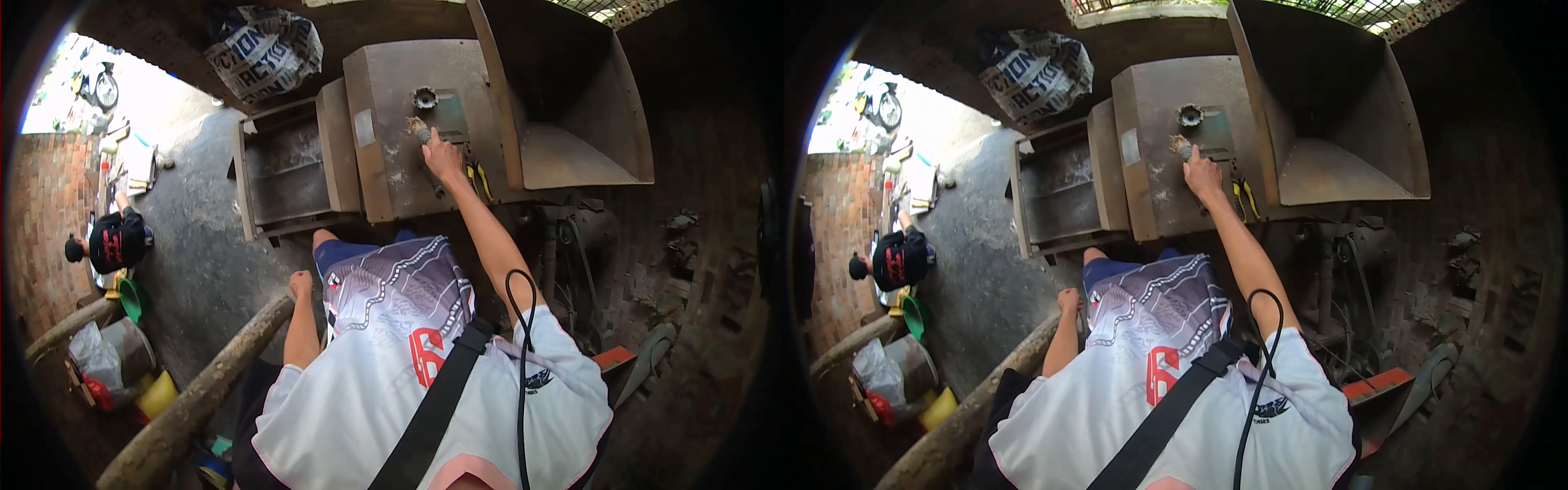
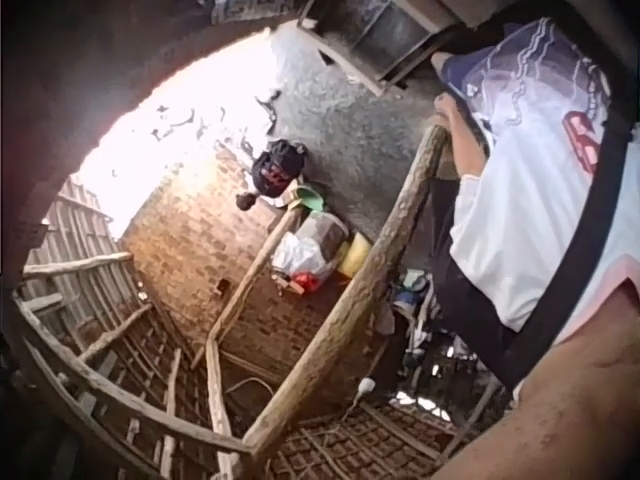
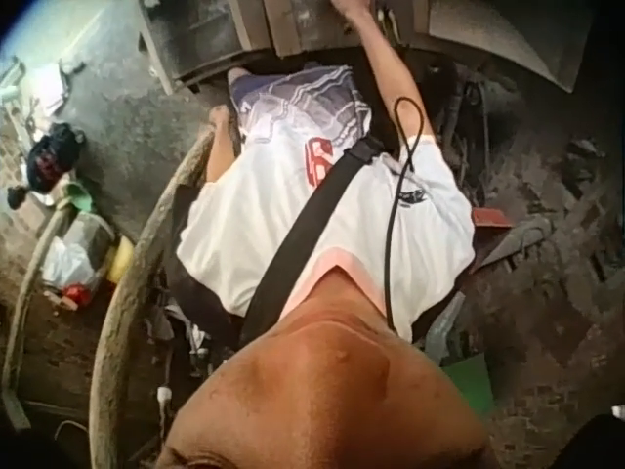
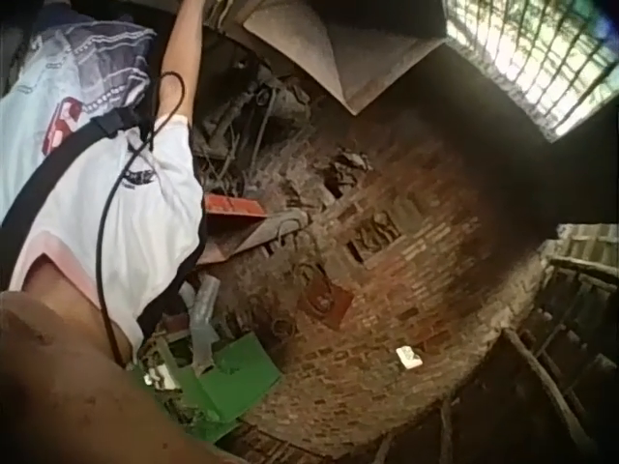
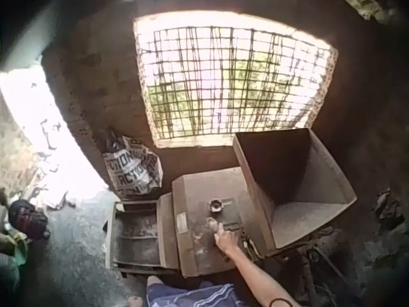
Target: Repairing and adjusting a rice milling machine using a wrench.
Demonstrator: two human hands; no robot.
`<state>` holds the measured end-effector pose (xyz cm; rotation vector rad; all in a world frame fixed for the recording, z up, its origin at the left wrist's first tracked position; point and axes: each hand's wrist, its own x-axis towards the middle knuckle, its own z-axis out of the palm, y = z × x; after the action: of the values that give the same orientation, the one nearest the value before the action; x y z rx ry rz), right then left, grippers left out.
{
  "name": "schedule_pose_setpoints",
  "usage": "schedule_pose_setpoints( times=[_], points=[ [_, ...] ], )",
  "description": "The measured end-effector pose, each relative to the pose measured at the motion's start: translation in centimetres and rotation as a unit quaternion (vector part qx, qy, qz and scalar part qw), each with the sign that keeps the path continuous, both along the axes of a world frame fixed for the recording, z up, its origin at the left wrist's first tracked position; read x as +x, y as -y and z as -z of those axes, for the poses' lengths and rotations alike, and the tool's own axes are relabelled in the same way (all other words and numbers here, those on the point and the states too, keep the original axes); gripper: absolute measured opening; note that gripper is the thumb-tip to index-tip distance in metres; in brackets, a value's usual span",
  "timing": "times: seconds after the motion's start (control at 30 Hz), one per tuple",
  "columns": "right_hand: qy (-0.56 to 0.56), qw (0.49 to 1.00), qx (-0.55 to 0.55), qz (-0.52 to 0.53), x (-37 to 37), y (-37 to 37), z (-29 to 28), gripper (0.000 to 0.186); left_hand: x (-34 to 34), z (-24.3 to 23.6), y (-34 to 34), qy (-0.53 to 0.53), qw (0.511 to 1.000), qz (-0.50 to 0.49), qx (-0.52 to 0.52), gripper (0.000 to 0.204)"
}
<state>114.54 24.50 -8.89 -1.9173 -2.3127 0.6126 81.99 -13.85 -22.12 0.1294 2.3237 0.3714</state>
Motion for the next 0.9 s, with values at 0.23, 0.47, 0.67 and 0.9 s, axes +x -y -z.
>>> schedule_pose_setpoints(
  times=[0.23, 0.47, 0.67, 0.9],
  points=[
    [-0.031, 0.996, -0.062, -0.053, 1.0, -1.7, 2.2, 0.054, 10.6, -0.9, 9.2, -0.056, 0.997, 0.046, -0.010, 0.031],
    [0.009, 0.998, -0.011, -0.062, 0.2, -1.3, 5.0, 0.054, 21.0, -3.7, 20.0, 0.087, 0.982, -0.164, 0.033, 0.028],
    [0.009, 0.982, -0.021, -0.187, -2.4, 2.7, 4.4, 0.052, 24.1, -2.6, 21.0, 0.105, 0.979, -0.161, 0.072, 0.025],
    [-0.047, 0.993, 0.008, -0.109, -3.1, 1.1, 2.7, 0.051, 23.1, -2.6, 17.2, 0.191, 0.962, -0.165, 0.104, 0.023]
  ],
)
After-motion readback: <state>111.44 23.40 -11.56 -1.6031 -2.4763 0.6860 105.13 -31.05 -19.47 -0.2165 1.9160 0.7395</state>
